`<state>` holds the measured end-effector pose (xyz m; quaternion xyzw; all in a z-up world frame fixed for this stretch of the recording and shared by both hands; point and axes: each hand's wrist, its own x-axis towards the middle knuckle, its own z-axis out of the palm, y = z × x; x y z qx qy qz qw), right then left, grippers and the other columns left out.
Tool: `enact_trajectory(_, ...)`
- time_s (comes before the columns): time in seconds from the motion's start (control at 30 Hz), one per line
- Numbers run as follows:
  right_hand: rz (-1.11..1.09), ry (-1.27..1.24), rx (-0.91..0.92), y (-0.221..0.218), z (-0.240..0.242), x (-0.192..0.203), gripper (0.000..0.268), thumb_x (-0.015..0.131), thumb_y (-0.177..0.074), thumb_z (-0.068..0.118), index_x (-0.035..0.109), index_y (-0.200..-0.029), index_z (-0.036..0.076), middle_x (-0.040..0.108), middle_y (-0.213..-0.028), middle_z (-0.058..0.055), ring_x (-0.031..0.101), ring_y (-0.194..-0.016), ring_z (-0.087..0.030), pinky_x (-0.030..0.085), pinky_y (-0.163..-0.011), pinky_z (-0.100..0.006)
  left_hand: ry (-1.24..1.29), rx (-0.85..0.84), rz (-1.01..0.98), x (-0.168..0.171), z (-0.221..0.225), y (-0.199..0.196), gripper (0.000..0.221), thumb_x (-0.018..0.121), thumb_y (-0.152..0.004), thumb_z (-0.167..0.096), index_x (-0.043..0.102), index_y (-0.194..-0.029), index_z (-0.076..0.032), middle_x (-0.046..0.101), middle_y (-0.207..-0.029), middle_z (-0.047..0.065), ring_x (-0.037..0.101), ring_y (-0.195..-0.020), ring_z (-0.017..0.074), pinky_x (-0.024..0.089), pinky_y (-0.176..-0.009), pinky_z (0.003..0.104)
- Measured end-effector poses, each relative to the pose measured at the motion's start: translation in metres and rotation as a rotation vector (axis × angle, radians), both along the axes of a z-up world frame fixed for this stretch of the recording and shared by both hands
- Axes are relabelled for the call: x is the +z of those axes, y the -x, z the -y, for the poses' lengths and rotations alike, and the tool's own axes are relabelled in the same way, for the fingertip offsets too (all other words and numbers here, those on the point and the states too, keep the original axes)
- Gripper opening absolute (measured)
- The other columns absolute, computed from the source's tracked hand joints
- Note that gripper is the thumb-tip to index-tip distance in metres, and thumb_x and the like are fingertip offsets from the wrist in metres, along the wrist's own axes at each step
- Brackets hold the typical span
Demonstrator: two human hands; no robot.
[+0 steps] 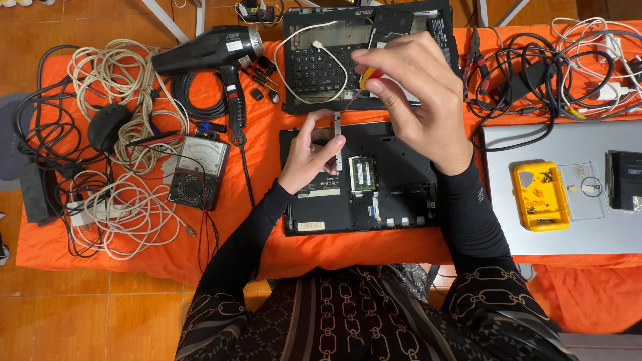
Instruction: Disassembling a laptop and removing the hard drive.
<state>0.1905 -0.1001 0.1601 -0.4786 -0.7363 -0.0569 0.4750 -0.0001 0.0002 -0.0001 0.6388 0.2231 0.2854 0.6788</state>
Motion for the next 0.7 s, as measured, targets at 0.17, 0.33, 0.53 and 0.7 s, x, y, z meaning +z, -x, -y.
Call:
enact_trajectory(0.17,-0.007,-0.019,0.021,0.0055,0.0002,0.0093,0.029,0.075,-0.101,-0.003,0.068,-0.129,0.0,0.069,-0.112,-0.012,0.062,-0.105,-0.027,0.05,-0.095,-0.036,0.002,0.005,-0.012,-0.0014,0.0002,-0.0004,0.064,0.07,-0.097,-0.036,0.04,-0.145,-0.008,0.069,-0.092,0.012,0.07,-0.061,0.0117,0.062,-0.05,0.026)
enact_trajectory(0.33,-0.007,-0.039,0.054,0.0049,0.0005,0.0071,0.031,0.063,-0.103,-0.012,0.063,-0.132,-0.002,0.07,-0.12,-0.011,0.063,-0.11,-0.026,0.05,-0.099,-0.034,0.015,0.0,-0.006,-0.0016,-0.0005,-0.0005,0.064,0.07,-0.096,-0.036,0.04,-0.145,-0.008,0.069,-0.092,0.011,0.071,-0.061,0.0121,0.063,-0.051,0.027)
enact_trajectory(0.53,-0.002,-0.011,0.002,0.0027,-0.0009,0.0052,0.028,0.078,-0.105,-0.001,0.069,-0.132,0.002,0.072,-0.111,-0.006,0.062,-0.103,-0.023,0.05,-0.094,-0.033,0.031,0.0,-0.014,0.0006,0.0001,-0.0001,0.064,0.071,-0.096,-0.036,0.041,-0.145,-0.009,0.068,-0.092,0.011,0.071,-0.062,0.0122,0.064,-0.05,0.028)
enact_trajectory(0.7,0.002,-0.026,0.046,0.0006,-0.0004,0.0036,0.028,0.076,-0.104,0.0,0.07,-0.131,0.003,0.069,-0.113,-0.008,0.062,-0.104,-0.024,0.049,-0.094,-0.033,0.041,-0.001,-0.001,-0.0013,0.0,-0.0006,0.065,0.071,-0.095,-0.036,0.04,-0.145,-0.009,0.068,-0.093,0.011,0.071,-0.062,0.0123,0.064,-0.05,0.028)
